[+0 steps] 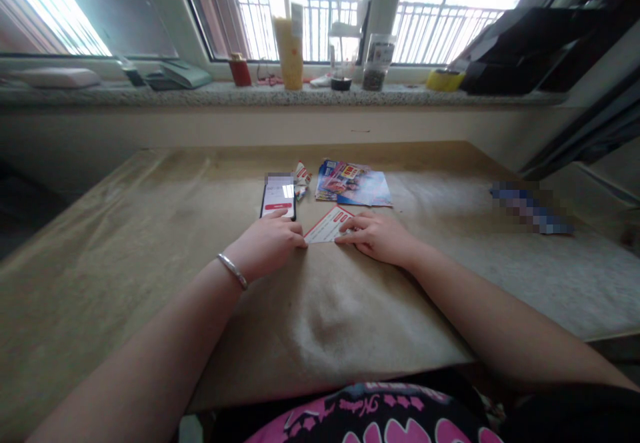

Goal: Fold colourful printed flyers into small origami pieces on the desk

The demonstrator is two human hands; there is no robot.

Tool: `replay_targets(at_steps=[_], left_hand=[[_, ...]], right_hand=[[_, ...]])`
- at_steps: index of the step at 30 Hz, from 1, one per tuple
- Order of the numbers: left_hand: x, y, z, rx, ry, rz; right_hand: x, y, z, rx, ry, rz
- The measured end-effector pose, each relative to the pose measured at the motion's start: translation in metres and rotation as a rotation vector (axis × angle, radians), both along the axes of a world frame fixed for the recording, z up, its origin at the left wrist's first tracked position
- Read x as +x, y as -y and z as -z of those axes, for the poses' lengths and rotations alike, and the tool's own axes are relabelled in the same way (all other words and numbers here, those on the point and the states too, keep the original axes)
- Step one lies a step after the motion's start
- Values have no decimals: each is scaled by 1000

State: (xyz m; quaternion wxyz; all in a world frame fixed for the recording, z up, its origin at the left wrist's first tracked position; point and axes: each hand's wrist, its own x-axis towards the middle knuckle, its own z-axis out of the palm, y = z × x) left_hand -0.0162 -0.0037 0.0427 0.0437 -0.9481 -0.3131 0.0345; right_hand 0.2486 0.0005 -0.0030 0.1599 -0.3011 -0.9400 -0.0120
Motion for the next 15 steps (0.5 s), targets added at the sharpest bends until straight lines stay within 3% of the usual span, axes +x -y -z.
replay_targets(at_steps=[15], left_hand=[[-6,-2,-3,-49,1,-71]], right_hand=[[1,1,-2,2,19,-1]])
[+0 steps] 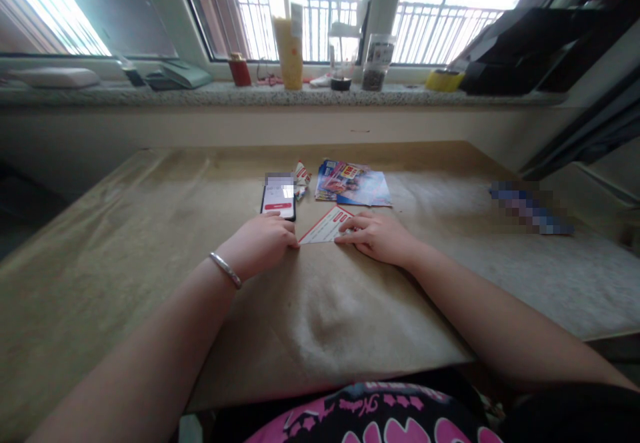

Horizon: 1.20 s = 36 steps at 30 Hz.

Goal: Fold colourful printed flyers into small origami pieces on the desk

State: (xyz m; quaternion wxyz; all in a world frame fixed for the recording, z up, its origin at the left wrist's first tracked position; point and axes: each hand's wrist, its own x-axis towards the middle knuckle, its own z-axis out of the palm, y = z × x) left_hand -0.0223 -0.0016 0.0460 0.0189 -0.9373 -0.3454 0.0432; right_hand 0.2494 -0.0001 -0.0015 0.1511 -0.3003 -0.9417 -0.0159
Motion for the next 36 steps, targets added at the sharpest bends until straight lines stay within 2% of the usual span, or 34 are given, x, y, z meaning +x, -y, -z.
replay_targets(at_steps=[9,15,18,21,25,29,36], left_hand=[[-10,-4,3,-48,10,-30],[-11,-1,-3,-106,-44,-151],[-6,0,0,-44,15,-119],[1,2,8,23,142,17],[10,3,20,88,169,124],[14,4,24,116,159,130],[17,6,20,106,165,78]], right_hand=[[1,0,2,11,2,-1],[1,0,2,20,3,-13],[-1,1,2,33,-5,-8],[-6,1,3,40,-10,0],[-15,2,4,34,-4,32],[-18,2,2,27,41,43],[-13,2,-6,25,70,59]])
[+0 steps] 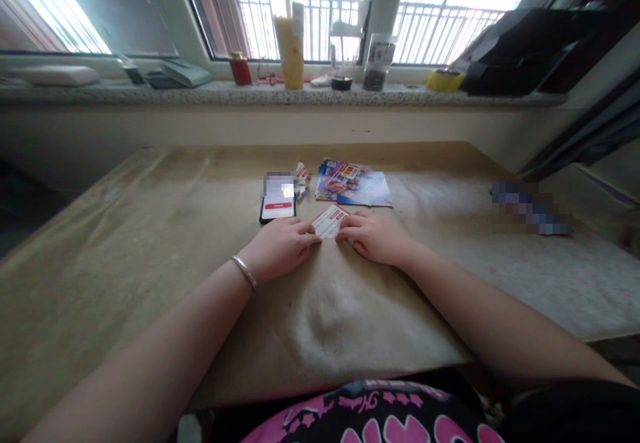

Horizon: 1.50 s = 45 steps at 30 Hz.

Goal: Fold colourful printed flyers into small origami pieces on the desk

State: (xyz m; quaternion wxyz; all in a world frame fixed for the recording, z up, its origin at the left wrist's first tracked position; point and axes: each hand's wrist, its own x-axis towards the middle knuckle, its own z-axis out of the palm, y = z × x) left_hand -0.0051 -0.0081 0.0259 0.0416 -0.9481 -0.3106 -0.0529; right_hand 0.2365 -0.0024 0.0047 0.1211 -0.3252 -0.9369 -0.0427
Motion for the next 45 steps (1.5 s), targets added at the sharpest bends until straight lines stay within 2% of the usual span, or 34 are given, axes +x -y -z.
replay_targets(at_steps=[14,28,36,45], left_hand=[[-10,-2,-7,-47,-68,-104],[-17,-2,-16,-137,-112,-219],[-18,-3,-17,-141,-115,-237],[-19,-1,-18,-147,-121,-244]], right_hand=[[19,1,-8,-90,-14,86],[41,-7,-15,-202,1,95],[49,-6,-18,-234,-16,125],[60,-5,-22,-240,72,246]])
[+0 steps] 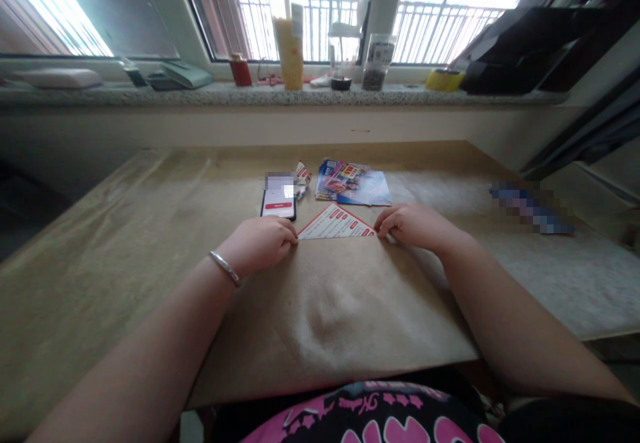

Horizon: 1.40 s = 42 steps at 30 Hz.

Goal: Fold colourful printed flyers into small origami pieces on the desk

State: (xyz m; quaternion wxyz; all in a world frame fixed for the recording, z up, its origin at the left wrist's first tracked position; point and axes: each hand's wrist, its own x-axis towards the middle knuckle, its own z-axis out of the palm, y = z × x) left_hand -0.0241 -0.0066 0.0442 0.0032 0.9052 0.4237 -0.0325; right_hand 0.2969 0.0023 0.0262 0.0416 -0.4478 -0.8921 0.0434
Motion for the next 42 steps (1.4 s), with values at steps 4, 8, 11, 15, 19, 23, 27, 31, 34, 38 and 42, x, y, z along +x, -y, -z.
replay_targets(at_steps=[4,8,11,15,19,23,27,31,34,38,42], left_hand=[[-1,1,-1,2,-18,-6],[-1,0,-1,-10,-36,-20],[0,0,-1,-18,-42,-20],[0,1,-2,-21,-56,-25],[1,3,-3,-7,-57,-25],[2,3,-1,21,-44,-16],[6,5,3,101,-44,-6],[13,10,9,200,-41,-18],[20,12,13,273,-27,-64],[24,12,17,267,-14,-114],[23,11,19,252,19,-124]], right_hand=[[5,-1,-1,-25,1,23],[8,-1,-2,-48,14,60],[9,-1,-3,-65,34,74],[9,-1,-6,-57,82,74],[5,1,-7,-9,139,108],[-8,2,0,78,104,220],[-23,0,14,127,-39,125],[-30,-3,26,135,-114,55],[-31,-5,31,128,-165,67],[-31,-6,33,99,-243,80],[-33,-6,33,62,-381,143]])
